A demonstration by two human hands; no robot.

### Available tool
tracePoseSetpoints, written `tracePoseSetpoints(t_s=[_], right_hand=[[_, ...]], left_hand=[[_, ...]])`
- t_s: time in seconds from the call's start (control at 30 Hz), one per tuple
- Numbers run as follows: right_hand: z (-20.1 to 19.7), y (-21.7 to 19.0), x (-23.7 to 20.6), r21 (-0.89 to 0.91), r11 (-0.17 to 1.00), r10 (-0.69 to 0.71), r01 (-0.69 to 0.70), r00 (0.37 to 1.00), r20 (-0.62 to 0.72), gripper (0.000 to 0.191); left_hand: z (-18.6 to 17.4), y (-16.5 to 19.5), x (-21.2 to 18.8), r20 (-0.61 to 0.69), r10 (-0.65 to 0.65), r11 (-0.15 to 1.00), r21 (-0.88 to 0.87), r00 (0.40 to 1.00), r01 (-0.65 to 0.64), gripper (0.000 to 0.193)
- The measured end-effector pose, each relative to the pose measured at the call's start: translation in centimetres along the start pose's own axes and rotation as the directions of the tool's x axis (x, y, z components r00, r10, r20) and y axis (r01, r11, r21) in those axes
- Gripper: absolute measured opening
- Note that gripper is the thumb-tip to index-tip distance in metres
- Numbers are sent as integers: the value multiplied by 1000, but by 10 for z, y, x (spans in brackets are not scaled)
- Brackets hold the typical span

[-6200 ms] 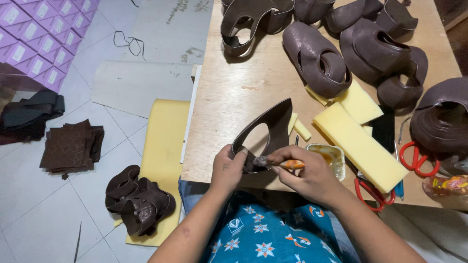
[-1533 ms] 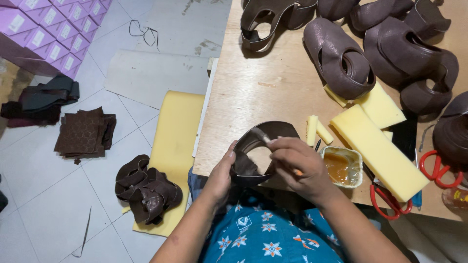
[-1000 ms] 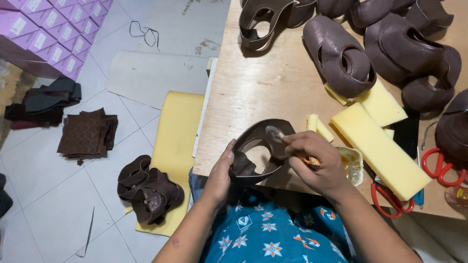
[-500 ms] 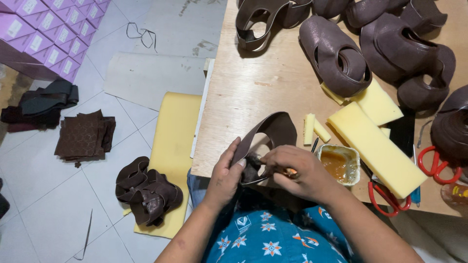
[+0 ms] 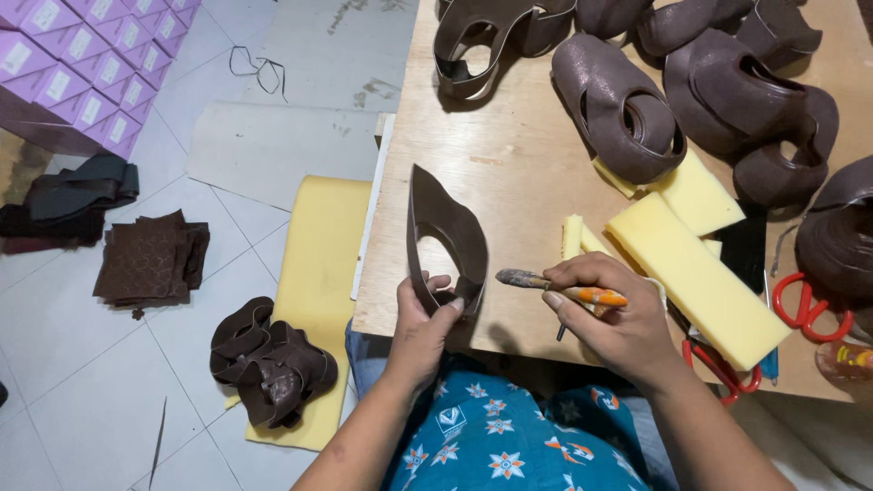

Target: The person repeatedly applies a brown adhesive to the inner edges of brown shoe uppers using a small brush. They dip the brush into a container of glue and carefully coat the interior seams of each upper, then place the treated piece on the table before picking up the next one.

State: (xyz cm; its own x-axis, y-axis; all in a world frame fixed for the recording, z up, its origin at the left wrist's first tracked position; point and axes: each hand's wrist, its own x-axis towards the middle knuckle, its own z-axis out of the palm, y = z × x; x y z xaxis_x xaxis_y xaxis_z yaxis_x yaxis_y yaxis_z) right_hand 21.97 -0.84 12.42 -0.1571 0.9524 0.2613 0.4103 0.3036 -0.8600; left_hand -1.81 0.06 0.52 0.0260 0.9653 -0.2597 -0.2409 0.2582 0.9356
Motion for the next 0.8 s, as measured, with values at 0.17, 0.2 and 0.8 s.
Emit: tracePoseSetpoints(t_s=[0.17,0.2,0.8], right_hand=[[0,10,-12,91,983,162,-158,986,-39,20],[-4,11,-16,107,977,189,-184,981,-44,21],[-44,62,-64,-438,841,228,-318,942,-246,27]], left_hand=[[7,-9,-2,-56,222,965,152,973,-212,55],[7,-10,-2,-62,224,965,154,973,-212,53],[16,-32,22,-163,354,934,109,921,-340,35]])
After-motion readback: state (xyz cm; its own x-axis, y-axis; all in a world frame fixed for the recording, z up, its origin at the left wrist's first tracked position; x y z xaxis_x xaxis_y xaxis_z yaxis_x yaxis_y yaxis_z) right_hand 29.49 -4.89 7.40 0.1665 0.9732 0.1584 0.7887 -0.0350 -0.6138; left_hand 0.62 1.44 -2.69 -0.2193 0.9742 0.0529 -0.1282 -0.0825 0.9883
